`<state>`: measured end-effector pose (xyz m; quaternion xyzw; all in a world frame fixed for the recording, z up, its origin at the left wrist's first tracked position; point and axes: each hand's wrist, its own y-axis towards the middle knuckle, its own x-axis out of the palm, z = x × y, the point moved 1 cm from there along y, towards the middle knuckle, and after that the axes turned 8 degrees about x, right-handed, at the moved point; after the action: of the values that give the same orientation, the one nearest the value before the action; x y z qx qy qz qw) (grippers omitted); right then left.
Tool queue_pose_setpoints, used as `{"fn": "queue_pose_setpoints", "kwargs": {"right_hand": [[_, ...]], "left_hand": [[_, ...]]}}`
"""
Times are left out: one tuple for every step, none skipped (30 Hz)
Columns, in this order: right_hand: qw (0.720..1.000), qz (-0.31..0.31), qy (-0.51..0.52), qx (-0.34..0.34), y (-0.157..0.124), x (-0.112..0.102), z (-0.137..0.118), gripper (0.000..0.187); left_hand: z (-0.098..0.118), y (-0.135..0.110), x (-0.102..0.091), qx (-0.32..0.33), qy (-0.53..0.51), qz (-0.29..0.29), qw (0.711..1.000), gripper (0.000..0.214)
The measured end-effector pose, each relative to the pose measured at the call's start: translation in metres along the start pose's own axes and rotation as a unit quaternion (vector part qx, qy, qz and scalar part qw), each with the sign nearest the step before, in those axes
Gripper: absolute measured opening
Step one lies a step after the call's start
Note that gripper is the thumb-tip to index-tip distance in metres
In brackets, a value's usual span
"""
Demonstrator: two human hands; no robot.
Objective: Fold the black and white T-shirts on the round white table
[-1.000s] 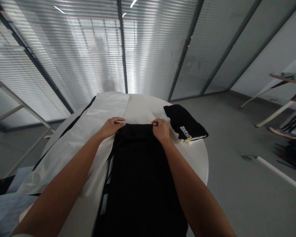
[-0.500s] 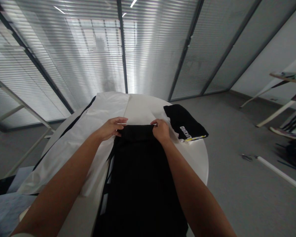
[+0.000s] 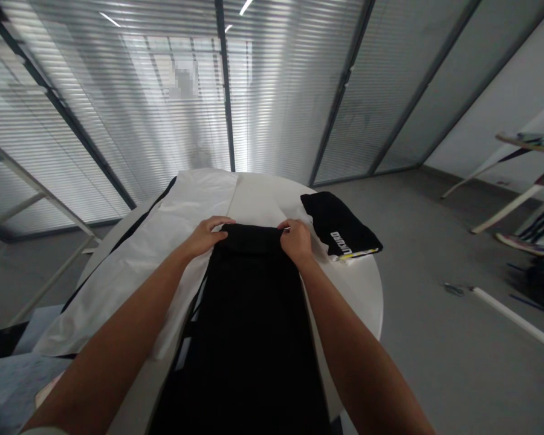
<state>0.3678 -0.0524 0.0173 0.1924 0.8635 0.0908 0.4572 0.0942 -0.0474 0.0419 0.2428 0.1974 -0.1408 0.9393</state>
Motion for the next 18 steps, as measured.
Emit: {"fn": "queue_pose_setpoints", "kwargs": {"right_hand": [[1.000, 0.002, -0.003, -0.001, 0.000, 0.000, 0.000, 0.030], [1.000, 0.004, -0.007, -0.004, 0.000, 0.000, 0.000, 0.030], [1.000, 0.007, -0.013, -0.008, 0.000, 0.000, -0.001, 0.031], [1.000, 0.009, -0.019, -0.013, -0.001, 0.000, -0.002, 0.031], [0.999, 0.010, -0.026, -0.018, -0.001, 0.000, -0.003, 0.030], [0.999, 0.011, -0.032, -0.022, -0.002, -0.001, -0.004, 0.029], [0.999, 0.011, -0.039, -0.025, -0.003, -0.001, -0.005, 0.028], [0.999, 0.010, -0.043, -0.027, -0.003, -0.001, -0.006, 0.028], [0.999, 0.009, -0.046, -0.027, -0.004, -0.002, -0.007, 0.027], [0.999, 0.007, -0.047, -0.025, -0.005, -0.003, -0.009, 0.027], [0.999, 0.006, -0.044, -0.022, -0.005, -0.003, -0.010, 0.028], [0.999, 0.004, -0.040, -0.016, -0.006, -0.004, -0.010, 0.027], [0.999, 0.002, -0.034, -0.008, -0.006, -0.005, -0.011, 0.027], [1.000, -0.002, -0.028, 0.001, -0.007, -0.006, -0.012, 0.027], [1.000, -0.005, -0.024, 0.010, -0.007, -0.007, -0.012, 0.026], [1.000, -0.009, -0.021, 0.019, -0.007, -0.008, -0.012, 0.026], [0.999, -0.012, -0.022, 0.026, -0.008, -0.009, -0.012, 0.026], [0.999, -0.017, -0.026, 0.032, -0.009, -0.009, -0.013, 0.026]], "left_hand": [[-0.002, -0.001, 0.000, 0.004, 0.006, -0.007, 1.000, 0.041], [-0.003, -0.001, 0.000, 0.007, 0.007, -0.019, 1.000, 0.043], [-0.005, -0.002, 0.000, 0.011, 0.006, -0.034, 0.999, 0.047], [-0.006, -0.002, 0.000, 0.018, 0.006, -0.049, 0.999, 0.052], [-0.008, -0.003, 0.000, 0.027, 0.010, -0.063, 0.998, 0.056], [-0.009, -0.003, 0.001, 0.037, 0.018, -0.074, 0.996, 0.060], [-0.010, -0.004, 0.001, 0.045, 0.029, -0.082, 0.995, 0.063], [-0.011, -0.004, 0.002, 0.051, 0.043, -0.088, 0.994, 0.065], [-0.012, -0.004, 0.002, 0.053, 0.055, -0.092, 0.993, 0.066], [-0.012, -0.004, 0.003, 0.053, 0.064, -0.094, 0.992, 0.068], [-0.013, -0.004, 0.003, 0.051, 0.069, -0.092, 0.992, 0.068], [-0.014, -0.004, 0.003, 0.049, 0.073, -0.089, 0.992, 0.068], [-0.014, -0.004, 0.003, 0.048, 0.079, -0.084, 0.992, 0.068], [-0.014, -0.003, 0.003, 0.047, 0.092, -0.078, 0.992, 0.067], [-0.013, -0.002, 0.003, 0.047, 0.112, -0.071, 0.990, 0.066], [-0.012, -0.001, 0.003, 0.049, 0.138, -0.064, 0.987, 0.064], [-0.009, 0.000, 0.004, 0.053, 0.164, -0.056, 0.983, 0.062], [-0.005, 0.002, 0.006, 0.060, 0.187, -0.047, 0.979, 0.059]]}}
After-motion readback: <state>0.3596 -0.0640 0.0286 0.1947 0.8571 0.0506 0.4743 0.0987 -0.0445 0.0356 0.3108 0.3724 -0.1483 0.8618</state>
